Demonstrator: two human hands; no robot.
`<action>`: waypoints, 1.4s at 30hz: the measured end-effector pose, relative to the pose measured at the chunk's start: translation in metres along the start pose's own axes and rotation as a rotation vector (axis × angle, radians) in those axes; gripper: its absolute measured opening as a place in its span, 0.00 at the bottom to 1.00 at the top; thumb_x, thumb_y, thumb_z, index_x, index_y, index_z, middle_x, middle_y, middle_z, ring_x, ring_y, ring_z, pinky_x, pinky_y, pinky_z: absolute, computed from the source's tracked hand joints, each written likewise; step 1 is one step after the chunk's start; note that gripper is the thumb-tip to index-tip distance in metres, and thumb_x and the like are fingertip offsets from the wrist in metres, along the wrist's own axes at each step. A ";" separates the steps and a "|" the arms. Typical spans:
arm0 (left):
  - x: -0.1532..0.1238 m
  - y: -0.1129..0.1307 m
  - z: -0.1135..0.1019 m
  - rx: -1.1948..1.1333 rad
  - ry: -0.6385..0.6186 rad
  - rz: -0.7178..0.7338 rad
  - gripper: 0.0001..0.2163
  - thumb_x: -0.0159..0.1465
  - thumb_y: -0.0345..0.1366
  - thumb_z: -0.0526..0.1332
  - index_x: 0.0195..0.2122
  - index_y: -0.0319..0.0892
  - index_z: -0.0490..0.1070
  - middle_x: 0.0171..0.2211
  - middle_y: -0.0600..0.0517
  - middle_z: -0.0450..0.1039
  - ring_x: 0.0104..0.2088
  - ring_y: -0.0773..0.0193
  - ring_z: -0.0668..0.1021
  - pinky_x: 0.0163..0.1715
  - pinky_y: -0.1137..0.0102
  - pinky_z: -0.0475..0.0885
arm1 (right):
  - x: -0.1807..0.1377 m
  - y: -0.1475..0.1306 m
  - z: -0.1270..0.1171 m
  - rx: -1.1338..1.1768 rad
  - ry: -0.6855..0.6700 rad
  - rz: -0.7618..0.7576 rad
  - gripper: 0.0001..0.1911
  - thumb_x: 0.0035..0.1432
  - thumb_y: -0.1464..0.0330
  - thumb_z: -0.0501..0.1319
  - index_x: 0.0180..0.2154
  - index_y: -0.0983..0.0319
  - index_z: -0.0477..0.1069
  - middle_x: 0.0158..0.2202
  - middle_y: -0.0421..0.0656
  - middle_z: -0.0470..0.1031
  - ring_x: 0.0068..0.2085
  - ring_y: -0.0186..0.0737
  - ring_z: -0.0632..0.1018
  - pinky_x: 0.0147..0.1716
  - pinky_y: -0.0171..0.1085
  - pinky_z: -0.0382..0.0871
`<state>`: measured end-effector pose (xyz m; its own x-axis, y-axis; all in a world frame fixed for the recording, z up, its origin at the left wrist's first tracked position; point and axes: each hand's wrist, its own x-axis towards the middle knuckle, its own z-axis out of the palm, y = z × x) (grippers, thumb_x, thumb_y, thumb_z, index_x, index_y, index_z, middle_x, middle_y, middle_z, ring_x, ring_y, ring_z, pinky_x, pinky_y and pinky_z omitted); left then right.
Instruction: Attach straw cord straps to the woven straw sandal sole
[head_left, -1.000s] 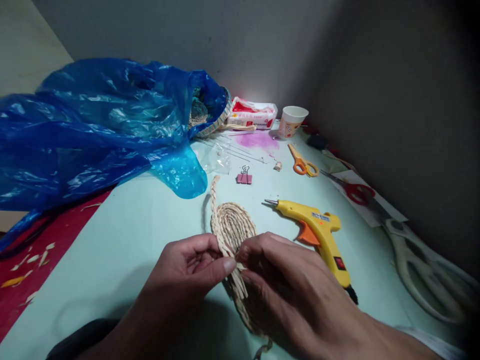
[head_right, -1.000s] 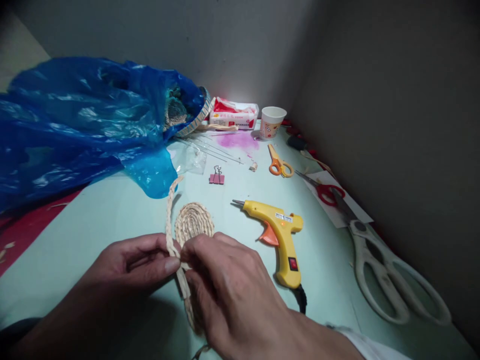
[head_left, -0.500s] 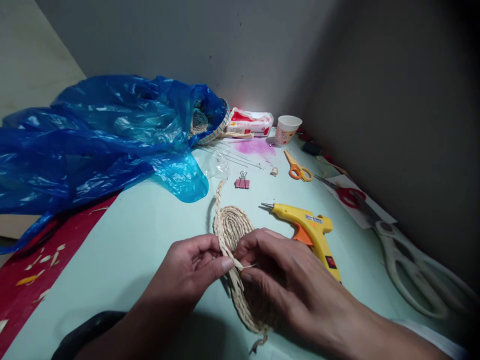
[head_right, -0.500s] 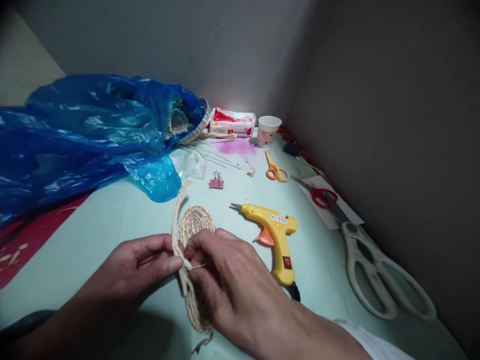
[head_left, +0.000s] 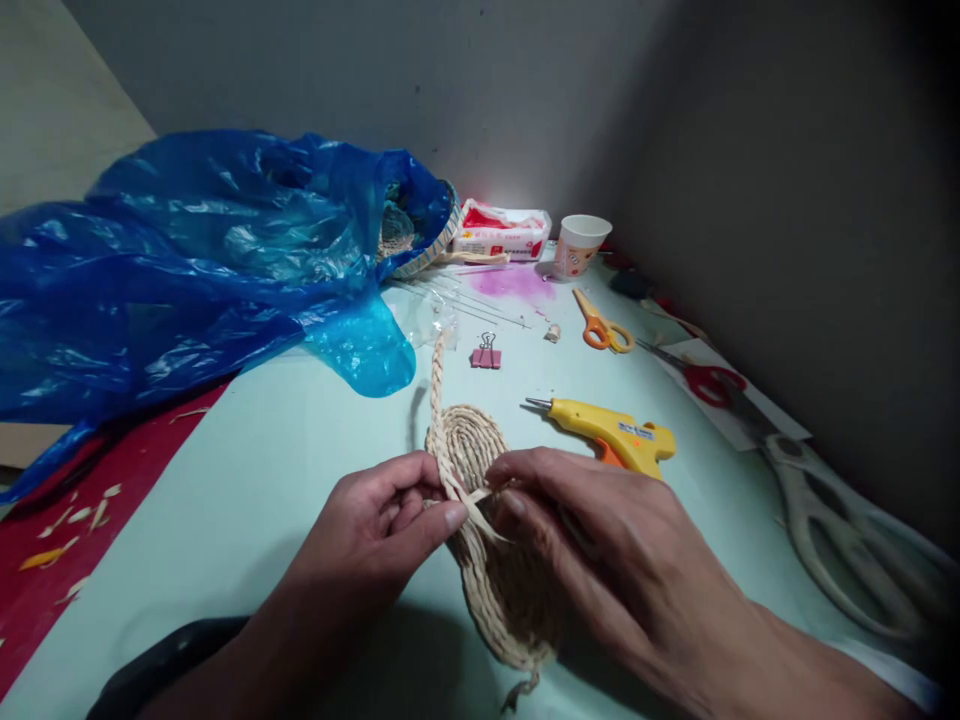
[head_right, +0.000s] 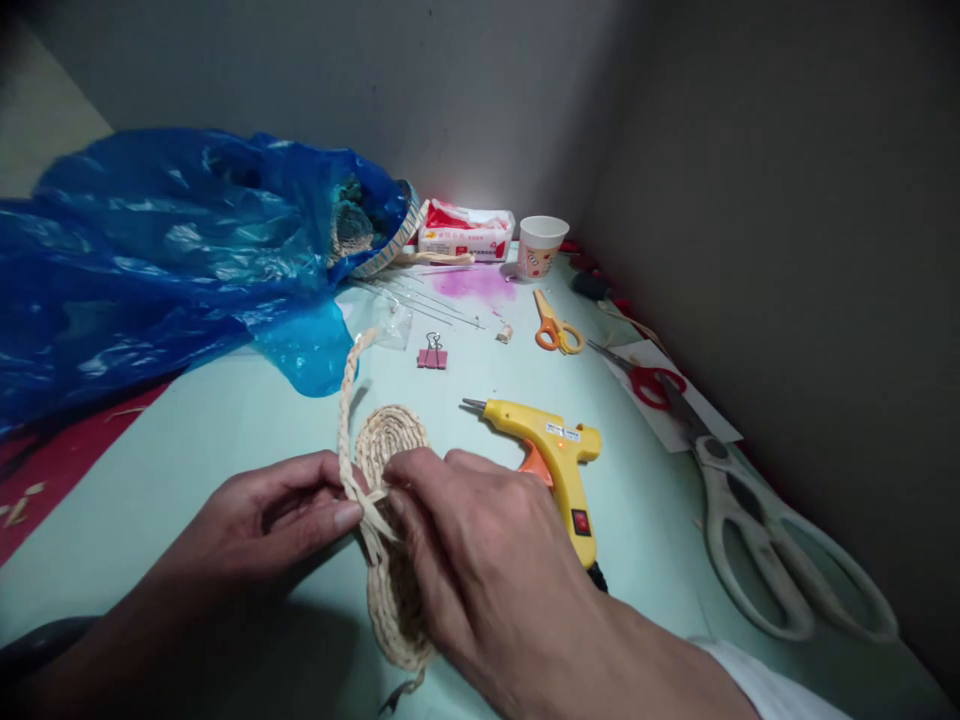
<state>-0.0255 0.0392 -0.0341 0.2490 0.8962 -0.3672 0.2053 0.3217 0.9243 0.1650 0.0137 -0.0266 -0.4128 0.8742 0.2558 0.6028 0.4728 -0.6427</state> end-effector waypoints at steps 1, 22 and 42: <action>0.000 0.001 0.000 0.013 0.004 0.001 0.08 0.52 0.40 0.68 0.27 0.41 0.74 0.24 0.53 0.73 0.28 0.62 0.74 0.28 0.72 0.67 | 0.000 0.001 0.000 -0.043 0.049 -0.040 0.07 0.65 0.73 0.52 0.40 0.61 0.69 0.30 0.42 0.73 0.31 0.38 0.71 0.30 0.38 0.62; 0.001 0.000 -0.001 0.040 0.017 -0.021 0.06 0.55 0.38 0.67 0.27 0.42 0.75 0.27 0.53 0.75 0.32 0.61 0.75 0.32 0.72 0.66 | -0.025 0.008 -0.033 -0.155 0.201 -0.003 0.04 0.64 0.70 0.60 0.41 0.58 0.71 0.39 0.39 0.78 0.36 0.36 0.78 0.33 0.34 0.70; 0.003 -0.009 -0.003 -0.020 -0.063 0.108 0.01 0.58 0.31 0.65 0.29 0.42 0.74 0.27 0.58 0.72 0.29 0.70 0.70 0.30 0.76 0.64 | -0.068 -0.020 0.020 -0.250 -0.114 -0.318 0.17 0.66 0.79 0.48 0.32 0.67 0.74 0.31 0.49 0.74 0.31 0.42 0.69 0.28 0.41 0.65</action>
<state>-0.0297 0.0395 -0.0434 0.3276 0.9052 -0.2709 0.1555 0.2312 0.9604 0.1676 -0.0577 -0.0458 -0.6698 0.6689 0.3224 0.5745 0.7420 -0.3456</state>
